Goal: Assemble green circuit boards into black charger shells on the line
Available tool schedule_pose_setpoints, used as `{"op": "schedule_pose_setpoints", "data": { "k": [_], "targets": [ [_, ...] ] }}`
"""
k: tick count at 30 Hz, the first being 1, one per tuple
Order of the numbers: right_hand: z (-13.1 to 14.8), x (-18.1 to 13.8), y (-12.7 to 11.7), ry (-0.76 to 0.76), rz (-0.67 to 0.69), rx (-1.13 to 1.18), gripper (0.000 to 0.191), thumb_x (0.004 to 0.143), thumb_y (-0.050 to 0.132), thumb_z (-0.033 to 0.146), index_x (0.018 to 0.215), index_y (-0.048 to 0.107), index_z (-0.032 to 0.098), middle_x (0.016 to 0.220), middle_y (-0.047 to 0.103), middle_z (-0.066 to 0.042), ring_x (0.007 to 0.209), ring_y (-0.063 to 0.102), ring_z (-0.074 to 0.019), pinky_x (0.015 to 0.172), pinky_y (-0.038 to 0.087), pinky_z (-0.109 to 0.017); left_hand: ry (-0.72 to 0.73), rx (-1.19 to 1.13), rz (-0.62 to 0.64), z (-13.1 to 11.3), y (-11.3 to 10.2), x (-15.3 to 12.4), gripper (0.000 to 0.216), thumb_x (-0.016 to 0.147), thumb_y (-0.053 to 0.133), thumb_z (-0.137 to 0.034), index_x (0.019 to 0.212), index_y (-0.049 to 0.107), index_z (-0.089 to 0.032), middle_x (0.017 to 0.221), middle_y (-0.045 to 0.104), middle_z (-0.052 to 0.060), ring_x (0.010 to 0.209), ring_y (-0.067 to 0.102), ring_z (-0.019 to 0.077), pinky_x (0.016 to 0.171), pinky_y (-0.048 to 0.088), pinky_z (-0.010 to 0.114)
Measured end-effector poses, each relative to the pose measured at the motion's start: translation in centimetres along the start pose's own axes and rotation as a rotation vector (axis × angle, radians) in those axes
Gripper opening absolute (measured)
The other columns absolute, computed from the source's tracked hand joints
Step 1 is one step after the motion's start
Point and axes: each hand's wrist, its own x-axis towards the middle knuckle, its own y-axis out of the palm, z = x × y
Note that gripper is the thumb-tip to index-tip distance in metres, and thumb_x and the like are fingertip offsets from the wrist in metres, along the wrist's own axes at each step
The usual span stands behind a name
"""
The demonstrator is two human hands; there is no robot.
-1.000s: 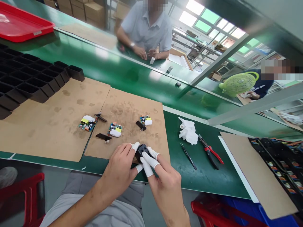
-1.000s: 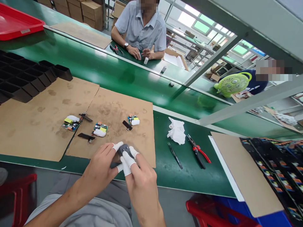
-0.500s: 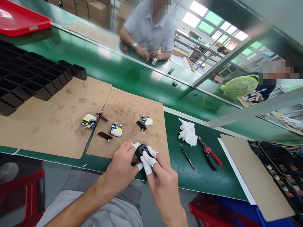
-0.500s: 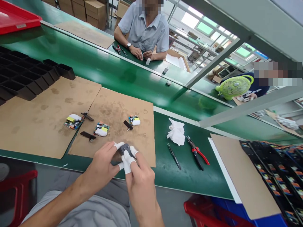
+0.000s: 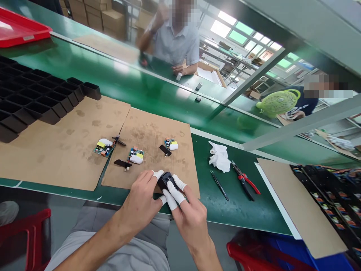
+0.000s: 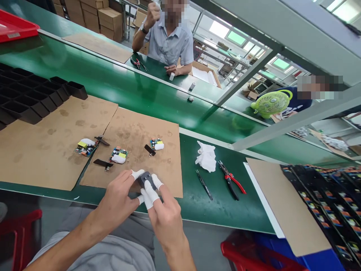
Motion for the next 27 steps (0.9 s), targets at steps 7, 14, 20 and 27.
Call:
{"op": "schedule_pose_setpoints", "data": {
  "k": [7,14,20,27],
  "targets": [
    [0.1,-0.3,0.5,0.006,-0.016,-0.003,0.053,0.105,0.061,0.002,0.152,0.071,0.024,0.132,0.081,-0.018,0.119,0.084,-0.0326,0.089,0.075,-0.039,-0.022,0.017,0.063,-0.2,-0.1,0.1,0.034,0.071,0.058,0.001,0.094,0.057,-0.024,0.095,0.067,0.005,0.090,0.065,0.0290,0.075,0.056,0.041],
    [0.6,0.3,-0.4,0.010,0.035,0.026,0.057,0.102,0.061,-0.001,0.152,0.071,0.024,0.142,0.073,-0.022,0.130,0.079,-0.0340,0.094,0.073,-0.042,0.030,-0.032,0.062,-0.6,-1.1,0.1,0.036,0.072,0.061,0.001,0.098,0.058,-0.024,0.100,0.066,0.005,0.095,0.065,0.0286,0.080,0.056,0.040],
    [-0.1,0.6,1.6,0.133,-0.029,0.196,0.048,0.106,0.068,0.006,0.146,0.076,0.031,0.128,0.077,-0.014,0.110,0.084,-0.0252,0.088,0.073,-0.034,-0.037,0.010,0.098,0.8,0.6,0.1,0.031,0.075,0.061,0.002,0.091,0.056,-0.023,0.097,0.065,0.005,0.092,0.064,0.0293,0.077,0.056,0.042],
    [0.5,0.3,3.2,0.521,-0.373,0.510,0.026,0.098,0.084,0.020,0.123,0.087,0.026,0.115,0.088,-0.009,0.107,0.085,-0.0242,0.096,0.071,-0.036,-0.034,-0.105,-0.018,1.2,-0.3,-0.3,0.054,0.090,0.084,-0.026,0.139,0.063,-0.020,0.125,0.072,0.012,0.118,0.071,0.0330,0.100,0.062,0.048]
  ]
}}
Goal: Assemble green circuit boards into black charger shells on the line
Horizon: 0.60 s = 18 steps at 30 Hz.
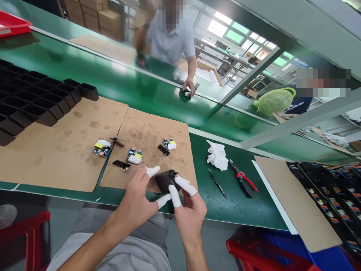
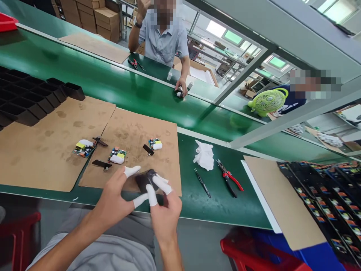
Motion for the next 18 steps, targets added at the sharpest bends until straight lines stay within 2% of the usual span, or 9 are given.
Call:
{"op": "schedule_pose_setpoints", "data": {
  "k": [2,3,5,7,12,15,18],
  "targets": [
    [0.4,-0.4,0.6,0.248,-0.206,0.225,0.030,0.094,0.091,0.035,0.122,0.086,0.024,0.114,0.089,-0.009,0.107,0.085,-0.0239,0.099,0.070,-0.036,0.001,-0.098,-0.069,0.0,-0.7,-0.2,0.062,0.091,0.089,-0.037,0.145,0.062,-0.022,0.131,0.073,0.012,0.123,0.071,0.0316,0.105,0.062,0.047],
    [0.7,-0.6,0.9,0.368,-0.280,0.345,0.036,0.093,0.092,0.042,0.125,0.085,0.024,0.117,0.089,-0.009,0.110,0.084,-0.0240,0.102,0.070,-0.037,0.000,-0.131,-0.091,0.0,-0.9,-0.3,0.059,0.093,0.088,-0.039,0.144,0.063,-0.023,0.130,0.073,0.010,0.122,0.072,0.0304,0.105,0.062,0.045],
    [1.4,-0.8,1.6,0.568,-0.353,0.565,0.045,0.092,0.091,0.052,0.129,0.084,0.025,0.124,0.088,-0.008,0.118,0.083,-0.0239,0.108,0.068,-0.038,0.004,-0.146,-0.098,0.2,-1.2,-0.5,0.050,0.096,0.084,-0.038,0.141,0.065,-0.024,0.128,0.075,0.009,0.120,0.072,0.0289,0.107,0.060,0.045],
    [1.8,-1.0,2.2,0.695,-0.382,0.739,0.045,0.092,0.091,0.056,0.126,0.086,0.027,0.128,0.087,-0.007,0.124,0.082,-0.0243,0.112,0.067,-0.038,0.024,-0.133,-0.090,0.4,-1.1,-0.8,0.047,0.098,0.082,-0.037,0.141,0.066,-0.025,0.128,0.075,0.008,0.120,0.072,0.0291,0.109,0.059,0.046],
    [1.1,-1.5,2.9,0.795,-0.387,0.967,0.027,0.098,0.086,0.048,0.116,0.089,0.029,0.133,0.086,-0.004,0.135,0.078,-0.0233,0.122,0.062,-0.042,0.087,-0.116,-0.081,0.6,-0.8,-1.1,0.044,0.098,0.080,-0.032,0.140,0.068,-0.026,0.129,0.076,0.008,0.119,0.072,0.0281,0.107,0.059,0.042],
    [0.4,-1.6,3.0,0.803,-0.376,0.989,0.024,0.102,0.080,0.045,0.116,0.089,0.027,0.133,0.086,-0.003,0.140,0.075,-0.0215,0.126,0.058,-0.042,0.106,-0.104,-0.086,0.5,-0.8,-1.1,0.042,0.099,0.080,-0.030,0.140,0.068,-0.025,0.129,0.076,0.009,0.119,0.072,0.0278,0.107,0.059,0.042],
    [0.3,-1.6,3.0,0.771,-0.355,0.931,0.027,0.105,0.077,0.047,0.120,0.087,0.028,0.134,0.085,-0.004,0.136,0.077,-0.0224,0.122,0.061,-0.042,0.109,-0.105,-0.091,0.6,-0.8,-1.0,0.041,0.100,0.079,-0.030,0.139,0.068,-0.024,0.128,0.076,0.009,0.118,0.072,0.0270,0.105,0.060,0.040]
  ]
}}
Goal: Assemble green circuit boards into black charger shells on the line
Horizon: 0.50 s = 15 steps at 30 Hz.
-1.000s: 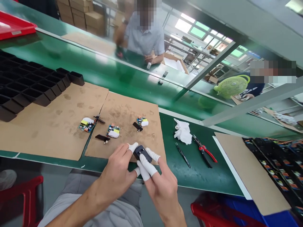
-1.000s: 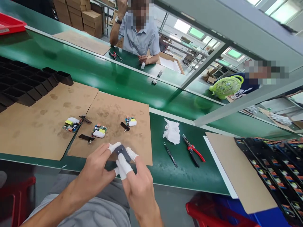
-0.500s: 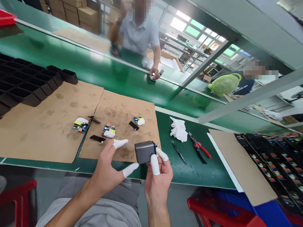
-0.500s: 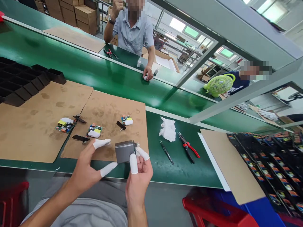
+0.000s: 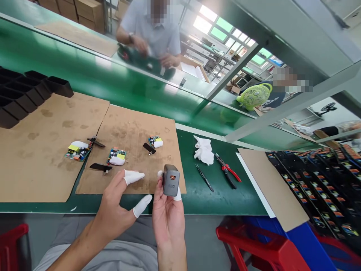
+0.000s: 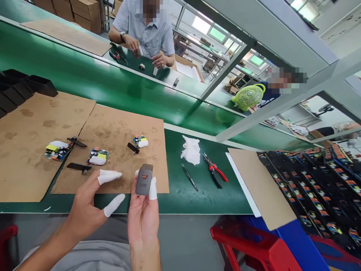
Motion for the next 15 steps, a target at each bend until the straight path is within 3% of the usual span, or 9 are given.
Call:
{"op": "schedule_pose_setpoints", "data": {
  "k": [2,5,8,11,15],
  "targets": [
    [0.3,0.0,-0.1,-0.121,-0.012,-0.151,0.032,0.107,0.074,0.051,0.124,0.086,0.027,0.133,0.086,-0.007,0.129,0.081,-0.0242,0.114,0.068,-0.043,0.001,0.008,-0.001,0.0,-0.1,0.0,0.040,0.100,0.079,-0.030,0.139,0.068,-0.025,0.128,0.075,0.009,0.118,0.072,0.0270,0.105,0.060,0.040],
    [1.0,0.2,-0.8,-0.560,-0.050,-0.585,0.032,0.104,0.079,0.042,0.128,0.084,0.022,0.127,0.087,-0.012,0.114,0.085,-0.0264,0.102,0.072,-0.042,0.006,0.050,-0.003,0.1,0.0,0.0,0.043,0.100,0.078,-0.030,0.141,0.065,-0.025,0.128,0.075,0.010,0.120,0.072,0.0289,0.107,0.060,0.043],
    [1.8,0.7,-1.6,-0.931,0.110,-1.031,0.031,0.102,0.080,0.024,0.133,0.082,0.024,0.126,0.086,-0.013,0.115,0.084,-0.0274,0.103,0.071,-0.042,0.011,0.134,0.044,0.2,0.7,0.0,0.054,0.097,0.076,-0.025,0.148,0.059,-0.022,0.134,0.071,0.014,0.126,0.071,0.0331,0.108,0.062,0.048],
    [2.3,1.2,-1.5,-0.988,0.302,-1.186,0.031,0.103,0.076,0.015,0.131,0.081,0.026,0.123,0.085,-0.011,0.113,0.083,-0.0256,0.099,0.071,-0.040,-0.002,0.229,0.174,0.2,1.9,0.1,0.064,0.086,0.067,-0.010,0.149,0.055,-0.017,0.135,0.069,0.018,0.130,0.070,0.0387,0.106,0.064,0.055],
    [2.4,1.4,-1.0,-0.944,0.282,-1.151,0.029,0.102,0.079,0.018,0.130,0.080,0.026,0.115,0.084,-0.009,0.107,0.083,-0.0242,0.092,0.071,-0.037,-0.029,0.324,0.227,0.0,3.3,0.5,0.062,0.075,0.063,-0.004,0.135,0.058,-0.016,0.126,0.072,0.018,0.121,0.072,0.0411,0.100,0.066,0.058]
  ]
}}
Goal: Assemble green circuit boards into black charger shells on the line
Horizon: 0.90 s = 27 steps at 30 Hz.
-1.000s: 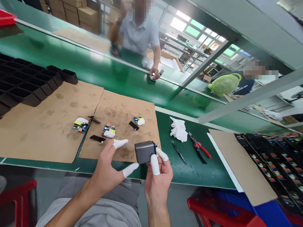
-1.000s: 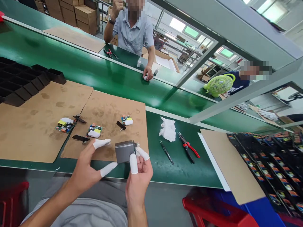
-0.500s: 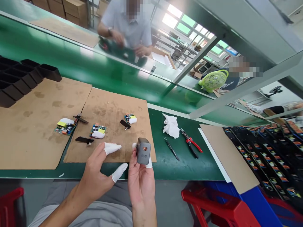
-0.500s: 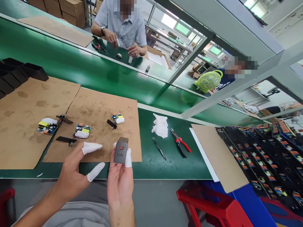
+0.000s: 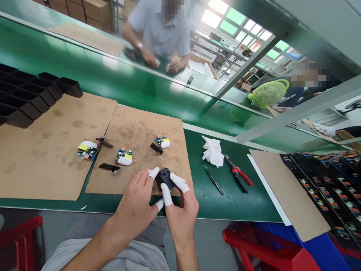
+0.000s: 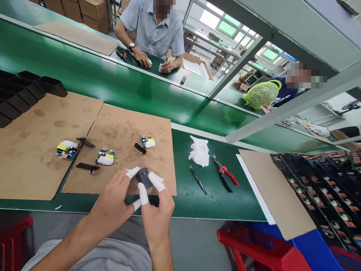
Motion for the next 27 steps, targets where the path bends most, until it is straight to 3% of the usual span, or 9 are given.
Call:
{"op": "schedule_pose_setpoints", "data": {
  "k": [4,8,12,17,23,27],
  "targets": [
    [0.1,0.3,-0.4,0.028,0.086,0.037,0.032,0.105,0.073,0.017,0.134,0.079,0.028,0.125,0.083,-0.010,0.115,0.082,-0.0249,0.099,0.070,-0.038,-0.014,0.004,0.002,-0.5,0.0,0.6,0.059,0.080,0.059,-0.004,0.138,0.056,-0.015,0.123,0.074,0.017,0.117,0.073,0.0390,0.099,0.066,0.057],
    [0.2,1.0,-1.3,-0.012,0.172,0.049,0.036,0.105,0.071,0.012,0.134,0.081,0.030,0.133,0.082,-0.009,0.122,0.081,-0.0231,0.105,0.069,-0.035,0.007,-0.013,0.058,-0.7,-0.4,0.6,0.061,0.085,0.056,-0.003,0.145,0.051,-0.013,0.132,0.072,0.020,0.123,0.070,0.0388,0.105,0.063,0.058],
    [0.4,1.5,-1.7,-0.051,0.211,0.021,0.038,0.104,0.071,0.009,0.134,0.081,0.029,0.134,0.082,-0.009,0.124,0.081,-0.0229,0.104,0.069,-0.034,0.002,-0.030,0.098,-0.8,-0.7,0.3,0.050,0.089,0.054,-0.004,0.137,0.054,-0.016,0.135,0.070,0.019,0.128,0.067,0.0394,0.110,0.060,0.060],
    [-0.6,0.8,-2.0,-0.238,0.207,-0.095,0.051,0.103,0.071,0.004,0.148,0.075,0.028,0.143,0.079,-0.014,0.127,0.081,-0.0271,0.102,0.071,-0.036,0.002,-0.077,0.127,-0.6,-0.6,0.5,0.047,0.089,0.054,-0.004,0.133,0.055,-0.020,0.131,0.070,0.016,0.126,0.067,0.0375,0.109,0.060,0.058],
    [-2.1,1.1,-3.3,-0.454,0.255,-0.205,0.074,0.102,0.073,0.002,0.167,0.058,0.034,0.148,0.078,-0.013,0.126,0.083,-0.0318,0.098,0.074,-0.039,-0.025,-0.086,0.044,-1.0,-0.8,1.5,0.043,0.077,0.057,0.000,0.114,0.058,-0.023,0.106,0.071,0.010,0.104,0.071,0.0352,0.089,0.064,0.051],
    [-1.9,1.6,-3.8,-0.535,0.287,-0.230,0.077,0.104,0.069,0.001,0.172,0.051,0.032,0.137,0.083,-0.013,0.117,0.086,-0.0314,0.097,0.075,-0.040,-0.006,-0.129,0.015,-1.4,-1.2,2.1,0.038,0.074,0.060,0.000,0.103,0.058,-0.025,0.098,0.071,0.006,0.093,0.070,0.0305,0.083,0.064,0.045]
  ]
}}
